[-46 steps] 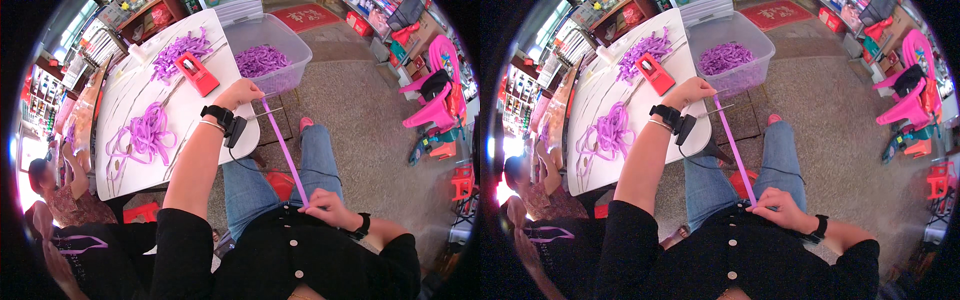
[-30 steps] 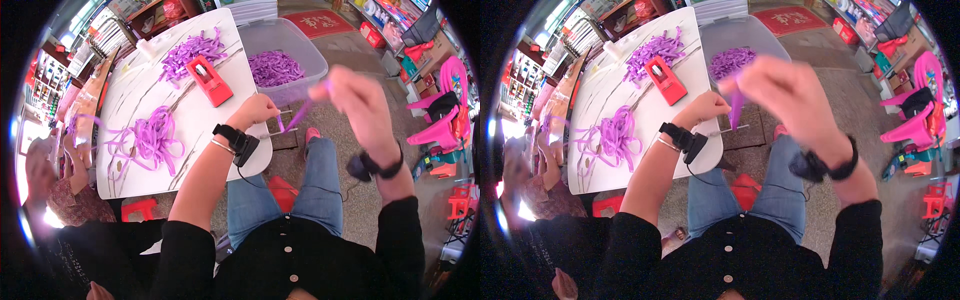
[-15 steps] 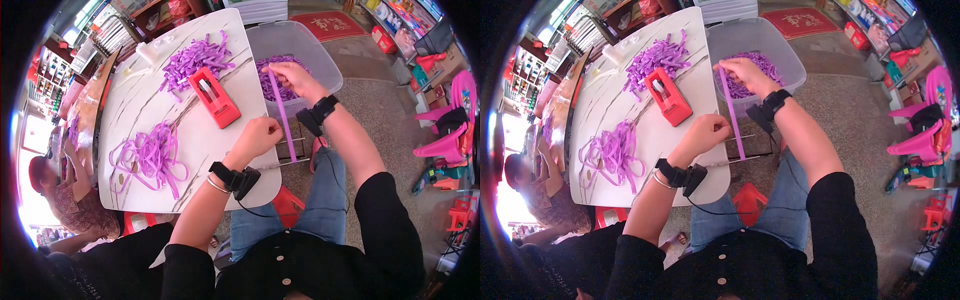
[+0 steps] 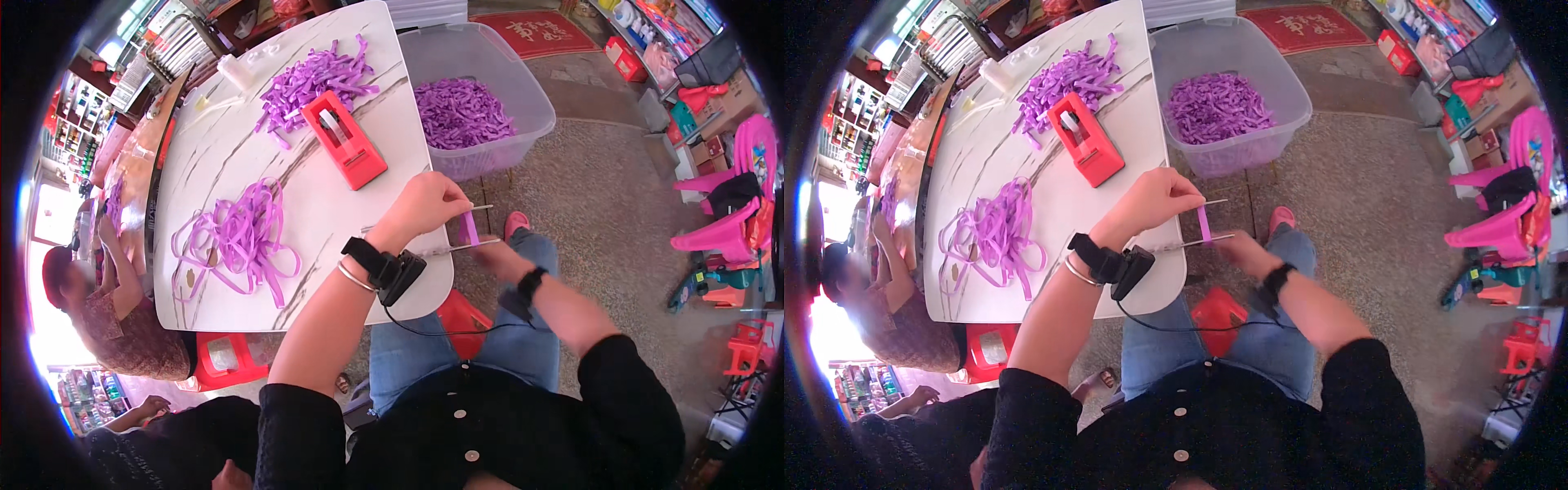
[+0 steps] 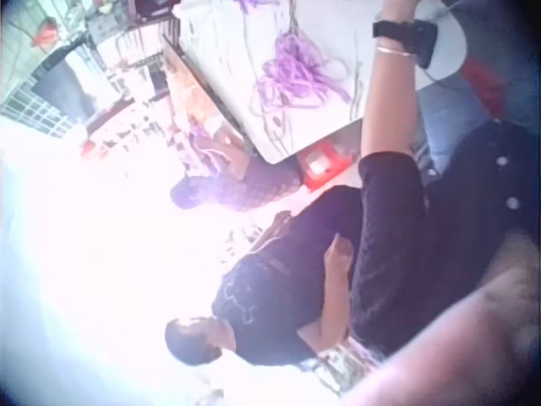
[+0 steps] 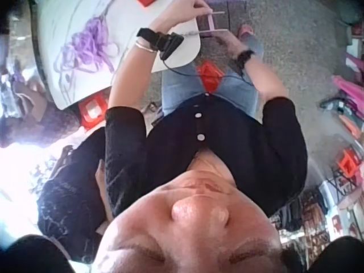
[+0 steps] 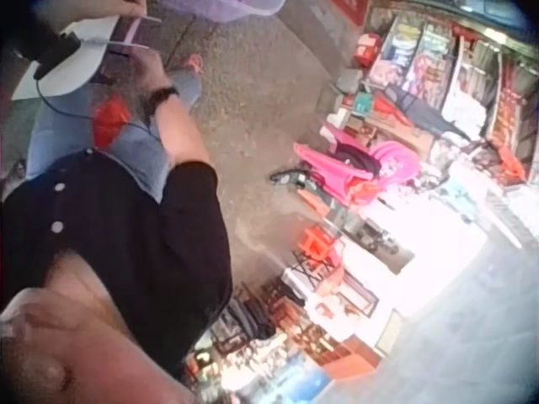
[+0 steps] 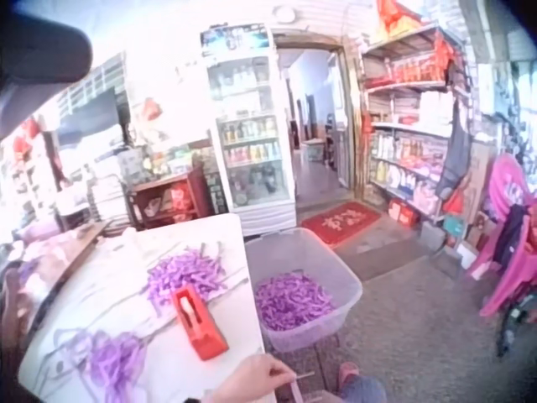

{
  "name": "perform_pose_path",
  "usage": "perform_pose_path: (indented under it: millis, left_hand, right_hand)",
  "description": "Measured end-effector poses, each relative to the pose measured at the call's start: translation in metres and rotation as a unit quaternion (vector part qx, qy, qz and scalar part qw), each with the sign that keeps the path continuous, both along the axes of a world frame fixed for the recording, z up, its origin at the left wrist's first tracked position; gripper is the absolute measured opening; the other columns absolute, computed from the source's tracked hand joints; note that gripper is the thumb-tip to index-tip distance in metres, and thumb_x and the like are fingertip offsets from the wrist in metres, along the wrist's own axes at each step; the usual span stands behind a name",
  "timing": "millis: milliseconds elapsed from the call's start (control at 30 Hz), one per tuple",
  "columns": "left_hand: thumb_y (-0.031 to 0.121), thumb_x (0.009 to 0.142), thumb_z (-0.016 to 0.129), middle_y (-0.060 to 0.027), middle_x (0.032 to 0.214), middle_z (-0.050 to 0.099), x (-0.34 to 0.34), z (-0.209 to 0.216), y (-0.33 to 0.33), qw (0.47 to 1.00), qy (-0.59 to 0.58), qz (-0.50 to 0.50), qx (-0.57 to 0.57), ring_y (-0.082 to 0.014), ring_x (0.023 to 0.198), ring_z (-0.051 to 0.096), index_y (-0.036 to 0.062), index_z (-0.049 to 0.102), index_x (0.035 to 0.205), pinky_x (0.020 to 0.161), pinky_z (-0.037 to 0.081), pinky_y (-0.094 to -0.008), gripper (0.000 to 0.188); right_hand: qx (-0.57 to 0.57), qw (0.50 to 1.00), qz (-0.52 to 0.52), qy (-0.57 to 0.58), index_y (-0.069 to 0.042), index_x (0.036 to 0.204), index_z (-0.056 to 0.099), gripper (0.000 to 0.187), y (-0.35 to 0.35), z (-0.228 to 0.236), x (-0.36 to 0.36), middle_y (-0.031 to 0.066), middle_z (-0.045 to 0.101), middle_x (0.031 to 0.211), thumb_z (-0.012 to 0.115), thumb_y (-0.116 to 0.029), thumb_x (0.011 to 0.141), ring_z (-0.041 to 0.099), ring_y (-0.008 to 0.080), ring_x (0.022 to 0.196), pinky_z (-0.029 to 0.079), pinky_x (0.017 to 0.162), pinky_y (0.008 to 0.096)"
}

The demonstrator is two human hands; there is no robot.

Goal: Assembling decorative bows from purple plastic ribbons using a metal jig.

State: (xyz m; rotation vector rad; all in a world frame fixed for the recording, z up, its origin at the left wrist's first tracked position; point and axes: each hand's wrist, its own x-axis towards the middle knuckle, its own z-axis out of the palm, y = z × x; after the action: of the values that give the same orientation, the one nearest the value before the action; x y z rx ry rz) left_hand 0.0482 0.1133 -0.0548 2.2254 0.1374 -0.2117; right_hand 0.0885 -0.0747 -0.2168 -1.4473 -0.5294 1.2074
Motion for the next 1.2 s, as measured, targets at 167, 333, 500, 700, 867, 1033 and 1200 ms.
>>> perform_pose_path:
  millis: [167,333,500,700,867,1033,1200]
  left_hand:
    - [0.020,0.071,0.062,-0.0102,0.068,0.063,0.004,-0.003,0.000,0.999,-0.008,-0.030,0.037,-0.0158,0.062,0.058,0.0040,0.067,0.080,0.058,0.045,-0.0282,0.019]
    - [0.022,0.071,0.062,-0.0101,0.067,0.063,0.008,-0.004,-0.002,0.999,0.008,-0.033,0.040,-0.0165,0.060,0.058,0.0040,0.067,0.080,0.057,0.045,-0.0286,0.020]
    - [0.022,0.070,0.063,-0.0102,0.066,0.062,0.008,0.005,-0.005,0.997,0.041,-0.027,0.062,-0.0165,0.058,0.057,0.0040,0.067,0.080,0.055,0.044,-0.0288,0.021]
    - [0.023,0.070,0.062,-0.0098,0.065,0.062,0.007,-0.002,-0.002,0.998,0.008,-0.031,0.057,-0.0160,0.058,0.056,0.0036,0.067,0.078,0.055,0.044,-0.0295,0.021]
    - [0.021,0.073,0.059,-0.0077,0.061,0.058,0.002,-0.009,0.001,0.999,-0.032,0.009,0.008,-0.0150,0.058,0.054,0.0002,0.063,0.076,0.055,0.043,-0.0291,0.021]
    - [0.019,0.076,0.049,-0.0194,0.073,0.059,0.003,-0.010,-0.001,0.995,-0.053,0.077,-0.028,-0.0295,0.067,0.058,-0.0029,0.058,0.079,0.063,0.045,-0.0353,0.024]
    - [0.017,0.081,0.045,-0.0041,0.065,0.051,0.001,-0.014,0.004,0.993,-0.036,0.078,-0.085,-0.0114,0.060,0.049,-0.0022,0.054,0.076,0.055,0.042,-0.0274,0.022]
  right_hand:
    - [-0.095,0.990,-0.073,0.074,-0.005,0.086,0.062,0.023,-0.057,0.064,-0.082,-0.0059,0.043,0.061,0.049,-0.025,0.087,0.039,0.0029,0.056,0.029,0.051,0.0174]
    - [-0.031,0.989,-0.116,-0.086,0.000,0.088,0.063,0.019,-0.079,0.117,-0.111,-0.0031,0.047,0.061,0.051,-0.015,0.086,0.044,0.0036,0.059,0.035,0.054,0.0192]
    - [0.006,0.981,-0.085,-0.177,-0.002,0.090,0.064,0.015,-0.078,0.158,-0.108,0.0029,0.054,0.065,0.054,-0.010,0.083,0.047,0.0077,0.060,0.037,0.054,0.0212]
    - [0.103,0.952,-0.062,-0.283,-0.001,0.090,0.063,0.016,-0.041,0.215,-0.056,-0.0021,0.048,0.063,0.052,-0.006,0.081,0.043,0.0050,0.057,0.033,0.051,0.0183]
    - [0.113,0.968,-0.161,-0.156,-0.002,0.092,0.063,0.021,0.016,0.200,0.013,-0.0064,0.042,0.060,0.049,-0.015,0.085,0.034,0.0008,0.051,0.025,0.046,0.0162]
    - [0.072,0.985,-0.146,0.064,-0.009,0.095,0.064,0.022,0.042,0.157,0.056,-0.0116,0.036,0.060,0.053,-0.023,0.083,0.029,-0.0016,0.049,0.018,0.042,0.0157]
    - [0.055,0.984,-0.140,0.095,-0.010,0.096,0.064,0.022,0.052,0.139,0.060,-0.0117,0.039,0.061,0.053,-0.024,0.083,0.027,-0.0007,0.046,0.018,0.040,0.0153]
